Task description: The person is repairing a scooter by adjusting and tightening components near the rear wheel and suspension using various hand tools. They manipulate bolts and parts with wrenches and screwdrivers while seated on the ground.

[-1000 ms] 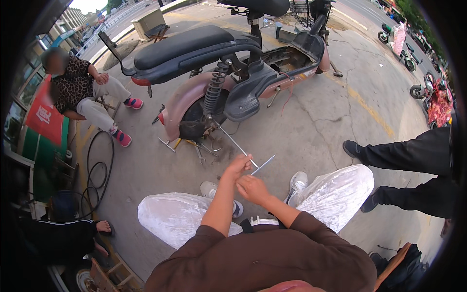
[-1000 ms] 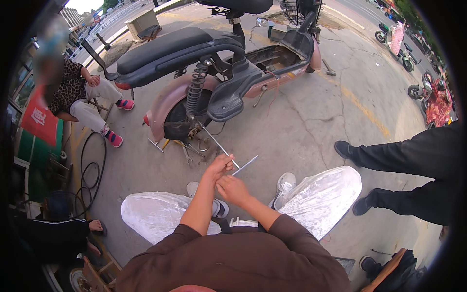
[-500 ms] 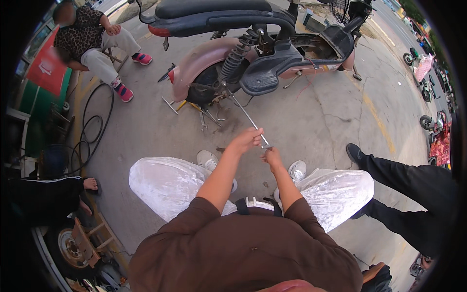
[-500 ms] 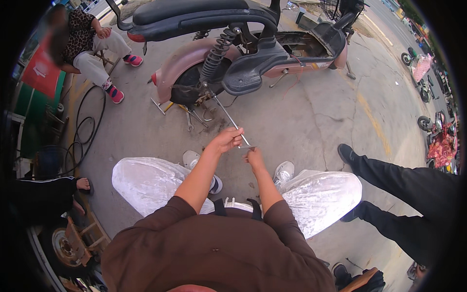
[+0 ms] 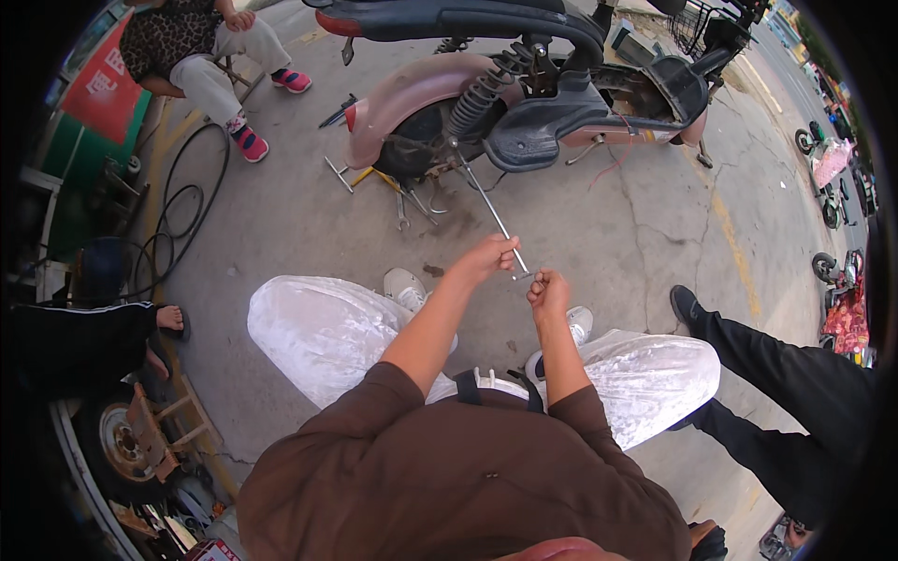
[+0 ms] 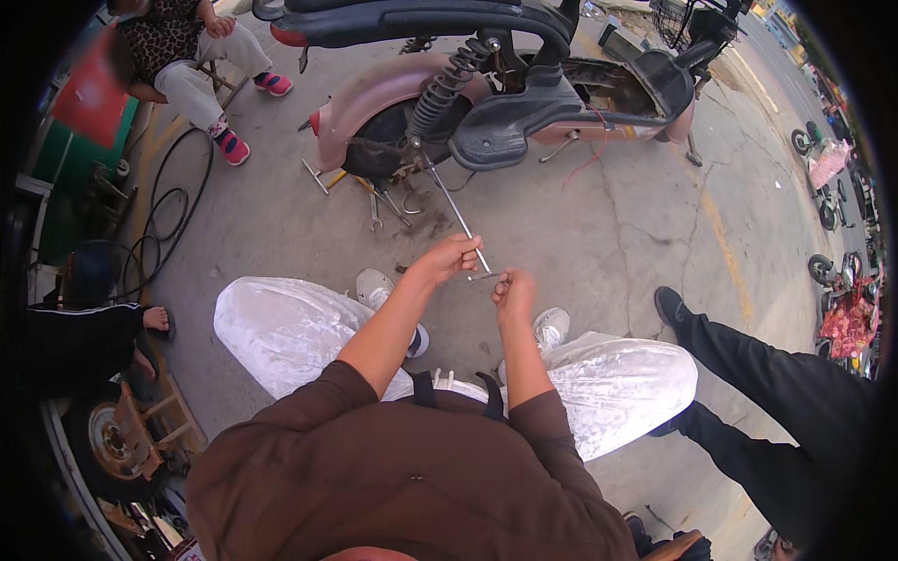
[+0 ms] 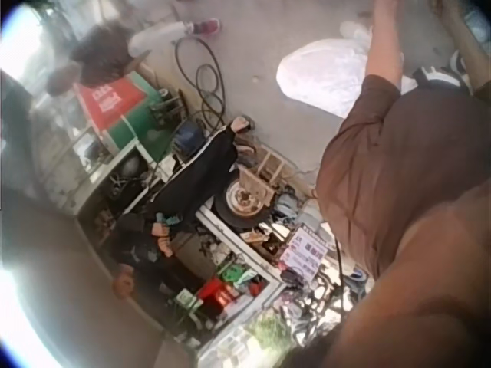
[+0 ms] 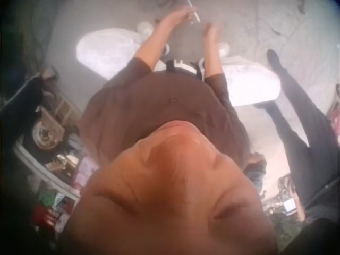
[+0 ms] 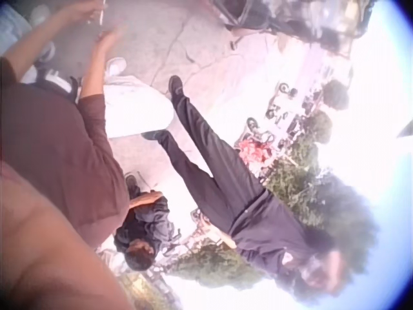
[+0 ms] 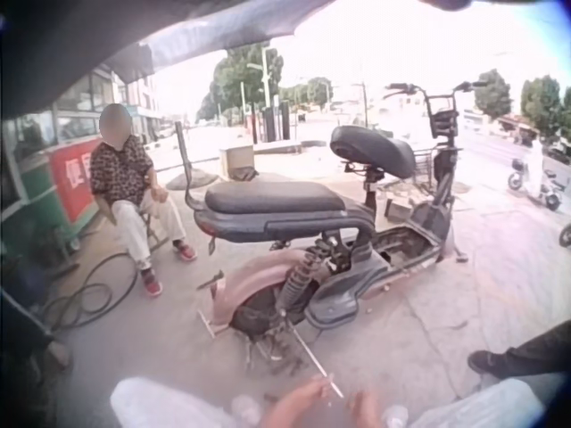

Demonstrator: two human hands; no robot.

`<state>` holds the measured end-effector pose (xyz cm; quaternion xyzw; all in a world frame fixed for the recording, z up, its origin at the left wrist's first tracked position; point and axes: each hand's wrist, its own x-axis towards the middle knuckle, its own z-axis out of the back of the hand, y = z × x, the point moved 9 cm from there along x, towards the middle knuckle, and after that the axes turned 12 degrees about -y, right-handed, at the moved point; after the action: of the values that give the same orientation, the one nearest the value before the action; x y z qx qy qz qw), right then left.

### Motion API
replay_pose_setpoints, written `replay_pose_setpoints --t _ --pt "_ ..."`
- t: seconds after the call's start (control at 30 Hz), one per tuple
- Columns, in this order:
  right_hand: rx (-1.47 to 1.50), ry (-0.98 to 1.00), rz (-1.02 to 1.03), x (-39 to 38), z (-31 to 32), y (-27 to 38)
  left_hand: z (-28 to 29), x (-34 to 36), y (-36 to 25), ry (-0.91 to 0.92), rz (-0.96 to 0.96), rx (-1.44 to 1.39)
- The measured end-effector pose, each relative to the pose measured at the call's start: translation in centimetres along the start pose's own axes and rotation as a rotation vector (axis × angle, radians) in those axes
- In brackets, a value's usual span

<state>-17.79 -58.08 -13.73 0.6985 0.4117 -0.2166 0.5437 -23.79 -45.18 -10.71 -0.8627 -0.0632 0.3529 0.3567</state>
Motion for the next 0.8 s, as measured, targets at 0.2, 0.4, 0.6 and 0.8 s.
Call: replay_pose_setpoints --t 0.2,0.4,0.6,0.8 --pt "0.096 0.294 -0.359 -3.7 -3.5 -4.5 0.1 0.3 0.0 -0.007 -0.019 -0.003" --pt "-0.526 0.190 0.749 -4.7 -4.5 2.2 0.1 0.3 -0.2 -0.033 -0.059 0.057" --pt "-1.188 -0.217 1.660 -8.8 -6.3 4.2 -1.1 0.1 1.1 0.025 -0.043 0.074" --pt "-0.678 -0.286 0.446 0.7 1.1 2.0 -1.1 -0.3 0.9 -0.020 -0.037 0.068"
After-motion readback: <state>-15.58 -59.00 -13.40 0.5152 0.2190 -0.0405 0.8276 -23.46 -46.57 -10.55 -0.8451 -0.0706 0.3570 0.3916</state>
